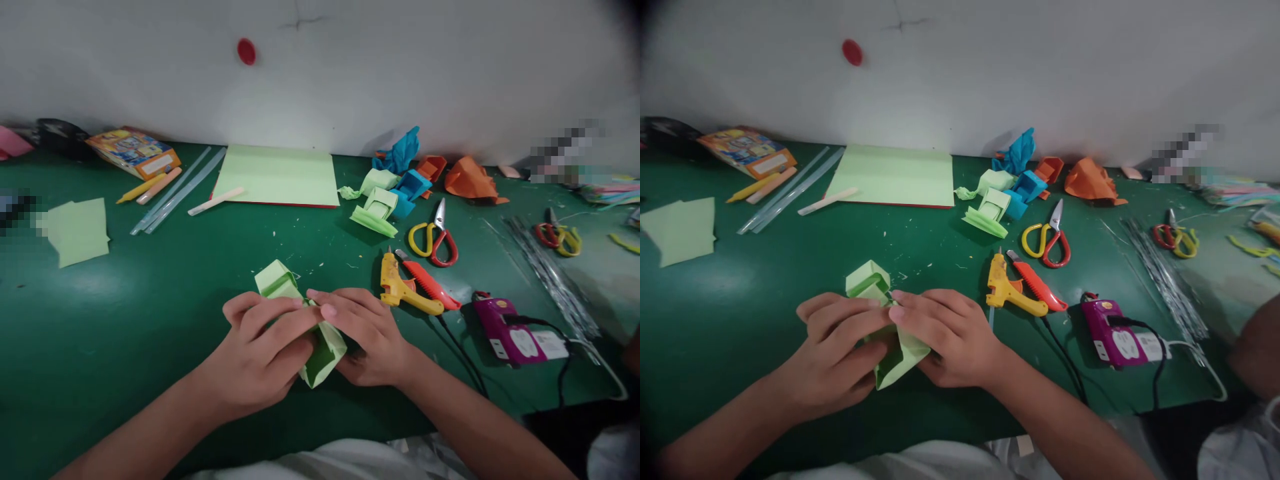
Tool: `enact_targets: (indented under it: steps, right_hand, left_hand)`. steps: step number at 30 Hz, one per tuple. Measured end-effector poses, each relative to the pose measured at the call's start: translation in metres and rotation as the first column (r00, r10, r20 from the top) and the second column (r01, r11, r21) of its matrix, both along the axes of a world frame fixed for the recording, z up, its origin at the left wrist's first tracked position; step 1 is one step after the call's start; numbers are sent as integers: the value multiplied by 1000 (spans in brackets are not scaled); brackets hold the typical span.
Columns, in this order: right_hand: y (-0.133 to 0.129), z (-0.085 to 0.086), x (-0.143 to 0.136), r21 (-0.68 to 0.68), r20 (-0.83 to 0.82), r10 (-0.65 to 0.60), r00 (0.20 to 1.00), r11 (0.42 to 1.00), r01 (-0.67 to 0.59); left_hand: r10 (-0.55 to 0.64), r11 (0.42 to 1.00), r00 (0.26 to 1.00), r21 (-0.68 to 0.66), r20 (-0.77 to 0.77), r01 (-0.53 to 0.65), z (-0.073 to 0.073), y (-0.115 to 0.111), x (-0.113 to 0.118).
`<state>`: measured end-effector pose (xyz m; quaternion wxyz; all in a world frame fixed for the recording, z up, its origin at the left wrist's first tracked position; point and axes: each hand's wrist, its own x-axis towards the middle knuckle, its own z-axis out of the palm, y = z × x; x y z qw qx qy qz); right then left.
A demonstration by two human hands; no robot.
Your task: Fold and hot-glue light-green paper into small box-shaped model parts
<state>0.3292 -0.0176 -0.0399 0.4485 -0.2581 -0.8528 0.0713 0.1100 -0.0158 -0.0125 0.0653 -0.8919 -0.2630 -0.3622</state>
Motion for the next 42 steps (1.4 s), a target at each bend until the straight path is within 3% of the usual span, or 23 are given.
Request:
enact_targets:
  steps: [9, 16, 24, 28, 33, 42]
  right_hand:
    - [0, -3, 1, 13, -1, 8, 1000, 1000, -8]
    - [0, -3, -1, 53, -10, -59, 998, 997, 60]
    - [1, -3, -3, 73, -35, -81, 996, 994, 83]
    - [1, 0, -2, 19, -10, -42, 999, 999, 43]
    - [3, 5, -2, -26, -59, -53, 997, 998, 52]
    - [2, 6, 2, 10, -30, -83, 996, 996, 84]
  left_hand:
    - [-5, 1000, 995, -18, 104, 7, -8, -4, 0]
    - [-17, 1000, 1000, 0, -12, 17, 3, -2, -2]
    - [-22, 999, 999, -49, -39, 20, -6, -3, -8]
    - [52, 997, 999, -58, -8, -52, -7, -3, -8]
    - [129, 991, 990, 29, 53, -131, -7, -2, -4]
    - [104, 994, 983, 27, 153, -110, -4, 0, -8]
